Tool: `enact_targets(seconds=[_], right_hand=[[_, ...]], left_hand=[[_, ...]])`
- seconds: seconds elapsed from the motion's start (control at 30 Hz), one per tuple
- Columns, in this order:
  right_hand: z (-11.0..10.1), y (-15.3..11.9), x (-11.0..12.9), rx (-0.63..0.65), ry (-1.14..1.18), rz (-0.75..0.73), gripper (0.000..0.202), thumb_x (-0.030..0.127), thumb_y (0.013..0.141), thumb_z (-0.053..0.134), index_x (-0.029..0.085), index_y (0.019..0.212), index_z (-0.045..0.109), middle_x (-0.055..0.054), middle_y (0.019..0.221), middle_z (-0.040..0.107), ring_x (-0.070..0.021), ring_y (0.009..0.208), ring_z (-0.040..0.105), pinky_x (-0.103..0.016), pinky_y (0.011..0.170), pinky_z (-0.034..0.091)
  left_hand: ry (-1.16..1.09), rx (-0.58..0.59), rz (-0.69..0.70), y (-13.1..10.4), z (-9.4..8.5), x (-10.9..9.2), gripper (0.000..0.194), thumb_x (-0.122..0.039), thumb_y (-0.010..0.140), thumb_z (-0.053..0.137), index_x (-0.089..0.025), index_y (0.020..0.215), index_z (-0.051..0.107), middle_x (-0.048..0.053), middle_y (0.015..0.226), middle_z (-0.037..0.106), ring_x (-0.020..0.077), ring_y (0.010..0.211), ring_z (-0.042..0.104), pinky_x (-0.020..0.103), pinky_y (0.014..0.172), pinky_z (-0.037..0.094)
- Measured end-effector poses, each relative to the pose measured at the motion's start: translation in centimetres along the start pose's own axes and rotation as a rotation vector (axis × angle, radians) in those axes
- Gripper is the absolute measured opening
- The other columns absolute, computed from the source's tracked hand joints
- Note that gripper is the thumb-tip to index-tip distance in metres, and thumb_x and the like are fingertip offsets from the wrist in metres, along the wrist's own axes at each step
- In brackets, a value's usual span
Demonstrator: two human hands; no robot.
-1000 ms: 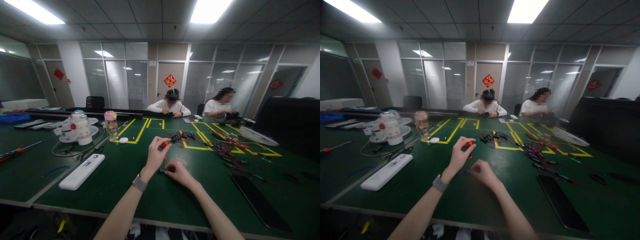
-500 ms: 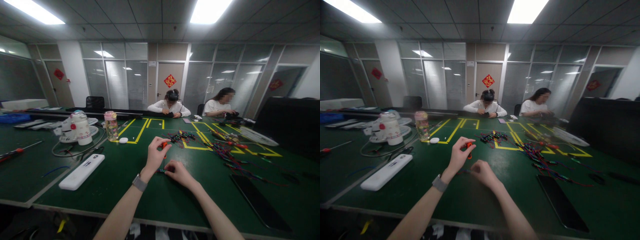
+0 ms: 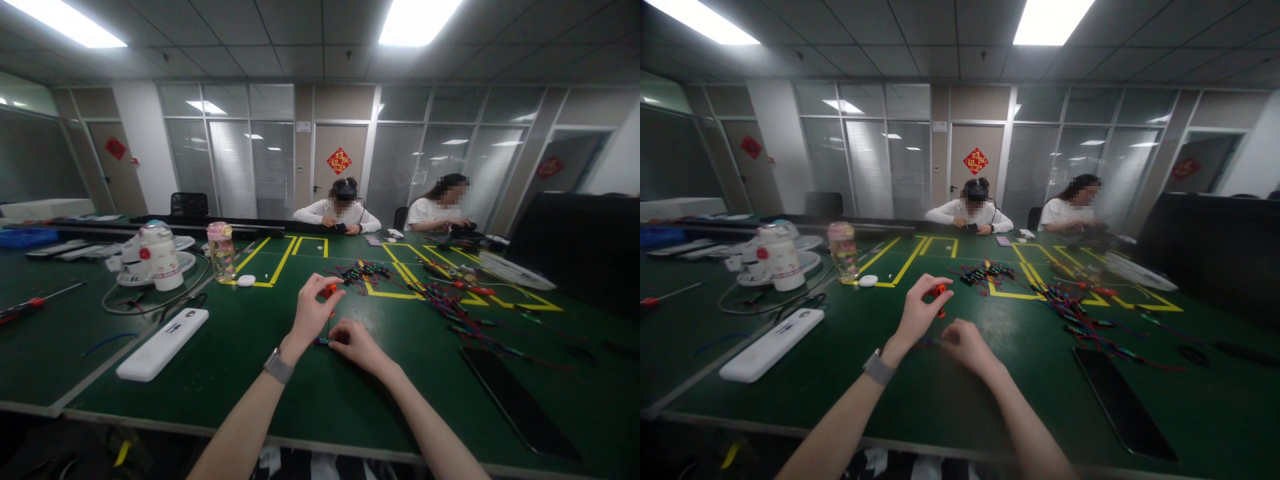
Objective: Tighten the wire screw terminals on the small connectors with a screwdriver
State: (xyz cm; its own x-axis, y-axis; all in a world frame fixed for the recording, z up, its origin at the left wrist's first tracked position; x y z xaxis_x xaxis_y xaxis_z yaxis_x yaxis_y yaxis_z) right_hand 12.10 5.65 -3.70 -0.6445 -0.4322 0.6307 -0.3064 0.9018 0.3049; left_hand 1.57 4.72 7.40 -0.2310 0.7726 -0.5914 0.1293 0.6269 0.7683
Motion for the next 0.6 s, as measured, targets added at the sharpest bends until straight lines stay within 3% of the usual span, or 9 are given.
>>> enact_targets(seconds=[0.07,0.17,0.33,0.43,0.6], right_hand=[[0.0,0.0,0.0,0.000,-0.006,-0.003,0.011,0.010,0.071,0.066,0.015,0.080,0.071,-0.003,0.078,0.063,-0.0150,0.070,0.057,-0.024,0.063,0.043],[0.0,0.0,0.1,-0.005,-0.006,-0.011,0.012,0.011,0.072,0.066,0.015,0.081,0.071,-0.003,0.078,0.063,-0.0149,0.070,0.057,-0.024,0.064,0.043],[0.0,0.0,0.1,-0.003,-0.002,-0.016,0.012,0.010,0.072,0.065,0.015,0.081,0.071,-0.003,0.078,0.063,-0.0147,0.070,0.057,-0.023,0.063,0.043],[0.0,0.0,0.0,-0.005,0.000,-0.015,0.012,0.011,0.072,0.065,0.015,0.081,0.071,-0.003,0.078,0.063,-0.0146,0.070,0.057,-0.023,0.063,0.043],[0.0,-0.1,0.1,0.005,-0.022,-0.018,0.013,0.010,0.072,0.066,0.016,0.081,0.072,-0.003,0.078,0.063,-0.0146,0.070,0.057,-0.023,0.063,0.043]], left_hand=[[0.046,-0.020,0.010,0.0,-0.3,-0.1,0.017,-0.030,0.084,0.062,-0.022,0.097,0.070,0.001,0.084,0.056,0.0132,0.076,0.056,0.025,0.073,0.047],[0.029,0.017,-0.003,0.1,-0.1,-0.2,0.027,-0.028,0.093,0.047,-0.024,0.110,0.067,0.004,0.093,0.058,0.0145,0.086,0.058,0.028,0.081,0.047],[-0.262,0.104,-0.118,0.1,1.0,0.8,0.034,-0.025,0.094,0.042,-0.021,0.123,0.058,0.009,0.120,0.060,0.0177,0.101,0.062,0.030,0.086,0.051],[-0.329,0.092,-0.154,0.2,1.0,1.3,0.029,-0.025,0.090,0.051,-0.019,0.116,0.062,0.009,0.114,0.065,0.0180,0.096,0.064,0.030,0.082,0.053],[-0.135,-0.001,-0.074,0.3,-0.2,0.9,0.019,-0.028,0.081,0.065,-0.021,0.097,0.071,0.004,0.092,0.063,0.0153,0.084,0.061,0.025,0.073,0.050]])
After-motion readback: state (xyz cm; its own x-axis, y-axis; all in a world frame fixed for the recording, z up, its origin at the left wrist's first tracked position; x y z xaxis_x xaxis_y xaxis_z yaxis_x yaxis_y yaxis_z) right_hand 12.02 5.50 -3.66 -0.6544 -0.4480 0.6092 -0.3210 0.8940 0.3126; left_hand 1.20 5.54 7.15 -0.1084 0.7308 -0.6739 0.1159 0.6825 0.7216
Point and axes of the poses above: each hand's wrist, its own y-axis towards the middle knuckle, its own z-axis out of the palm, x = y × z, the point moved 9 cm from there along y, towards the middle knuckle
